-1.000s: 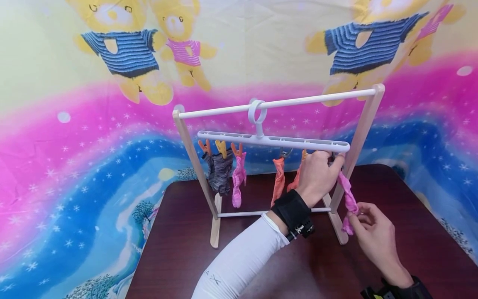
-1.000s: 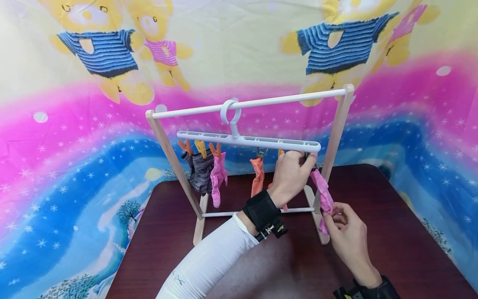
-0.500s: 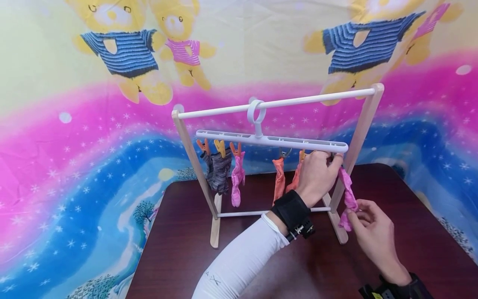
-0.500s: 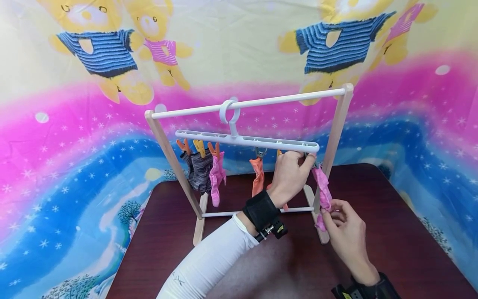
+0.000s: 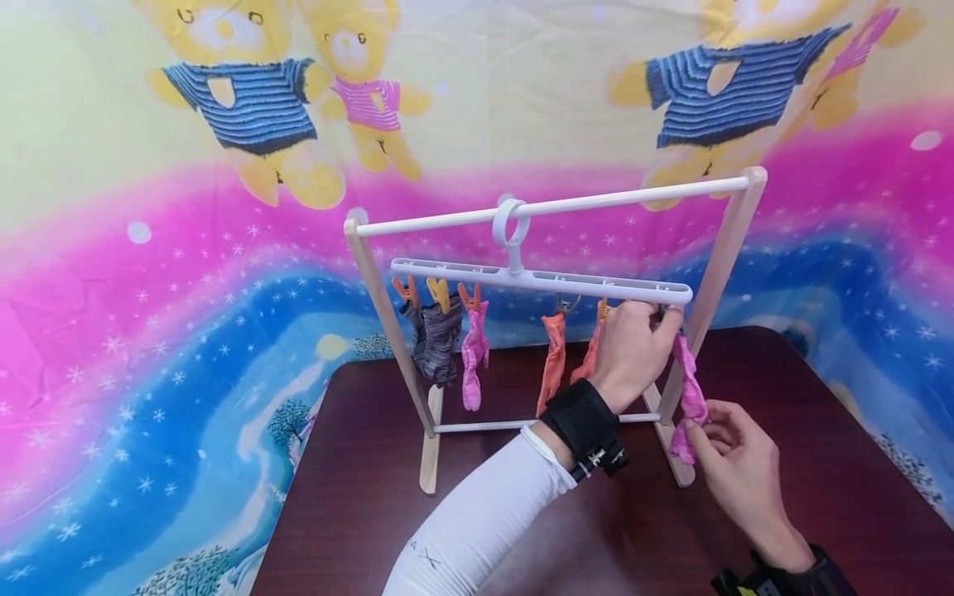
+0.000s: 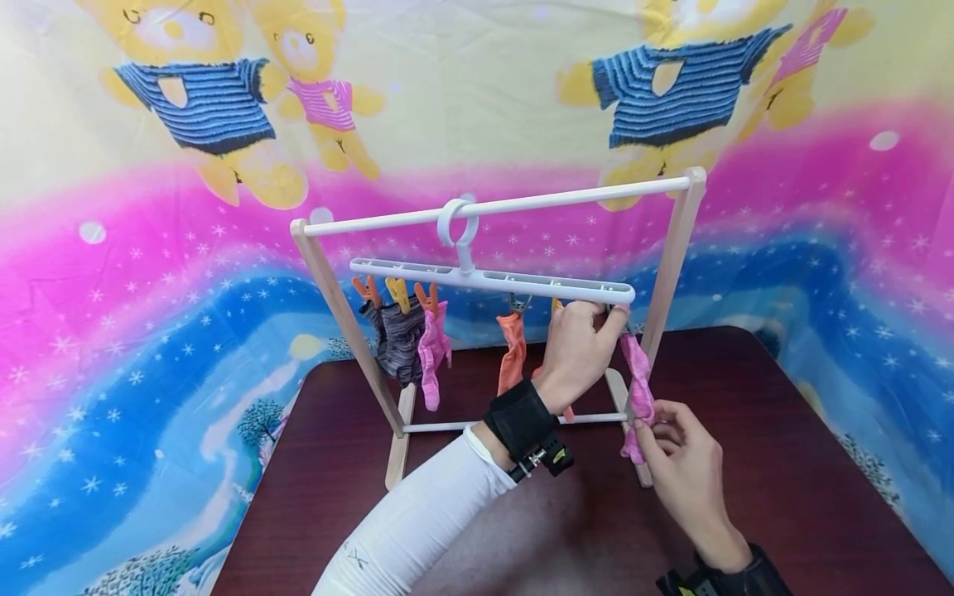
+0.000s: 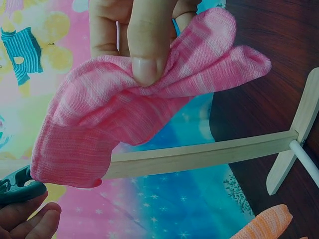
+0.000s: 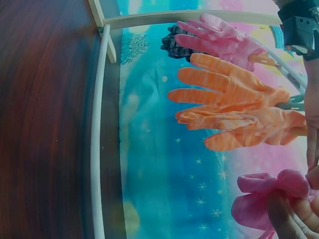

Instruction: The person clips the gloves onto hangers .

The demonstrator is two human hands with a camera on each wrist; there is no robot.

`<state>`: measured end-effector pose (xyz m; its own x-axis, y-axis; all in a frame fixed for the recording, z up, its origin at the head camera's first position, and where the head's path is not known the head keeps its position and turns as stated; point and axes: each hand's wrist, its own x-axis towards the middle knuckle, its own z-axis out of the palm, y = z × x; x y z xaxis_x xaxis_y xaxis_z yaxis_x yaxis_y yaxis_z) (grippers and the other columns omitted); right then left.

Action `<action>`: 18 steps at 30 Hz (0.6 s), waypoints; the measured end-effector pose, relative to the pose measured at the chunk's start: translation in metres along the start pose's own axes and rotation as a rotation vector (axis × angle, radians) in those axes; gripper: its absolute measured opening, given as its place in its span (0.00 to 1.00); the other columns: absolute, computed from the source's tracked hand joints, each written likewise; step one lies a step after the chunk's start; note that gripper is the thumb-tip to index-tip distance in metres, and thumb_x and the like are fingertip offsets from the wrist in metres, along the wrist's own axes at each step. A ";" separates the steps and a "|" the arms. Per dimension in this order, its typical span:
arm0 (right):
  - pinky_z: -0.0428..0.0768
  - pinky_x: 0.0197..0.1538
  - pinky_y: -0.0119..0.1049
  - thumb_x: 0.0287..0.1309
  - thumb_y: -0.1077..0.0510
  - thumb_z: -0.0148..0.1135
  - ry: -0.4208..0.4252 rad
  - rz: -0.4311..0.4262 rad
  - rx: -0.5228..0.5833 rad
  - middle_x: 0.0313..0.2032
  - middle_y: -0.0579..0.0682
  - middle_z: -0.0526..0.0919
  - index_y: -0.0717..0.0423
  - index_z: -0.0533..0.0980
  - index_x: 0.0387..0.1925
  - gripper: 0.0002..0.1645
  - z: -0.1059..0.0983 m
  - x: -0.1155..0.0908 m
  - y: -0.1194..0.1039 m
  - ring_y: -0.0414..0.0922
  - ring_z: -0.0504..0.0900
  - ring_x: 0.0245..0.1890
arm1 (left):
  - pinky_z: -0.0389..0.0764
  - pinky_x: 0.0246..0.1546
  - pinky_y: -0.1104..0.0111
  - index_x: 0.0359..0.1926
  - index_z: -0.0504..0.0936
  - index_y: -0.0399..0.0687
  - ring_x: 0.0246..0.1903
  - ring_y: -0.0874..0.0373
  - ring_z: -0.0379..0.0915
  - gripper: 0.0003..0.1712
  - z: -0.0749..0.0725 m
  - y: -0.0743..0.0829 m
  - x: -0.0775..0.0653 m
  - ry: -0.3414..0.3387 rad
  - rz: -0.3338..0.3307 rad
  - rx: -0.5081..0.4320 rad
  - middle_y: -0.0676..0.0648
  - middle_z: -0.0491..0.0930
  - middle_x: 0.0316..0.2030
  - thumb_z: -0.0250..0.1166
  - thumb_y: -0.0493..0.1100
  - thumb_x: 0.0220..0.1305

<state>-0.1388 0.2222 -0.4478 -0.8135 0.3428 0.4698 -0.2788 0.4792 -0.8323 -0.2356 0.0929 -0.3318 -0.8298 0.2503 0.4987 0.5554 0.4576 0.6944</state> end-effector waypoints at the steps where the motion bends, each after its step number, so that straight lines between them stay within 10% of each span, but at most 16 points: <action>1: 0.77 0.32 0.14 0.53 0.75 0.67 0.005 -0.001 0.005 0.31 0.25 0.79 0.66 0.78 0.46 0.18 0.000 0.000 0.000 0.20 0.80 0.28 | 0.59 0.18 0.79 0.22 0.77 0.52 0.14 0.69 0.60 0.20 0.000 0.000 0.000 0.002 0.001 -0.004 0.56 0.65 0.14 0.58 0.50 0.74; 18: 0.77 0.32 0.14 0.51 0.79 0.65 0.036 -0.073 0.060 0.31 0.27 0.81 0.70 0.78 0.44 0.17 0.002 -0.002 -0.001 0.21 0.81 0.27 | 0.59 0.19 0.79 0.22 0.77 0.51 0.15 0.68 0.61 0.21 0.000 -0.001 -0.001 0.001 0.003 -0.005 0.55 0.65 0.15 0.56 0.50 0.75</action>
<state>-0.1384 0.2194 -0.4482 -0.7716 0.3379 0.5390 -0.3676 0.4547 -0.8113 -0.2359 0.0916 -0.3329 -0.8279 0.2514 0.5013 0.5584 0.4524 0.6953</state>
